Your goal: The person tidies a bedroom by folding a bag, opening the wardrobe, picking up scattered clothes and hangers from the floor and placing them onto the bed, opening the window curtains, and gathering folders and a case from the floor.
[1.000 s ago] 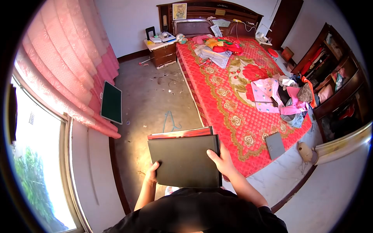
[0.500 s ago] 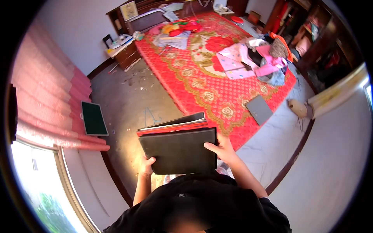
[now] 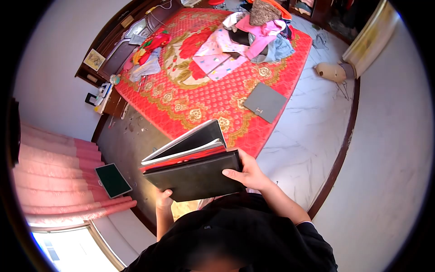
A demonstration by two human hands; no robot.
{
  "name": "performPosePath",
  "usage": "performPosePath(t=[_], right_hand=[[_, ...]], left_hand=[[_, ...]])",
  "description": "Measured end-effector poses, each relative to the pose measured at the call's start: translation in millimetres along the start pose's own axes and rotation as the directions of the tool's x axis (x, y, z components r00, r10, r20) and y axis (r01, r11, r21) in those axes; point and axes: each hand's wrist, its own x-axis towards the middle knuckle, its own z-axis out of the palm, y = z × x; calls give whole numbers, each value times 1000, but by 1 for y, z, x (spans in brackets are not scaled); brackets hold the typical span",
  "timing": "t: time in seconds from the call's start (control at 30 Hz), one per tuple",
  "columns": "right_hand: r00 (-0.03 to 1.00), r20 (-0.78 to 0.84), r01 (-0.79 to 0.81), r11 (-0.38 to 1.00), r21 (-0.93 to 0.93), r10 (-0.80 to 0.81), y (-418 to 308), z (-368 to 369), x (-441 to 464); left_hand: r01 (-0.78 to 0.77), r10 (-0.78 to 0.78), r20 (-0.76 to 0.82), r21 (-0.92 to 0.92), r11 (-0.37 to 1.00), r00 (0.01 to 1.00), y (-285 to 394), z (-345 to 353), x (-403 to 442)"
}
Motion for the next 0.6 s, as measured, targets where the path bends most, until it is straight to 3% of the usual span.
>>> performPosePath(t=[0.17,0.23,0.43,0.5,0.53,0.6], right_hand=[[1000,27,-14,999,37,13,-20,-69,-1],[998,53,-44,998,33,42,-27,-89,3],[993,-62,-95,995,43,98,-16,-85,19],[982,-185,-103,943,-316,45,15,-91,32],[992,-120,-50,756,-652,-38,18,-95,38],[981,-185,-80,753,-653,-57,47,-99,43]], left_hand=[[-4,2,33,61,998,999,-8,65,25],[62,-61,41,-14,998,997,-13,85,33],[143,-147,-28,-111,983,989,-23,94,33],[166,-172,-27,-158,973,985,-34,87,38],[177,-189,-44,-196,965,981,-40,82,39],[210,-221,-27,-216,954,975,-55,67,43]])
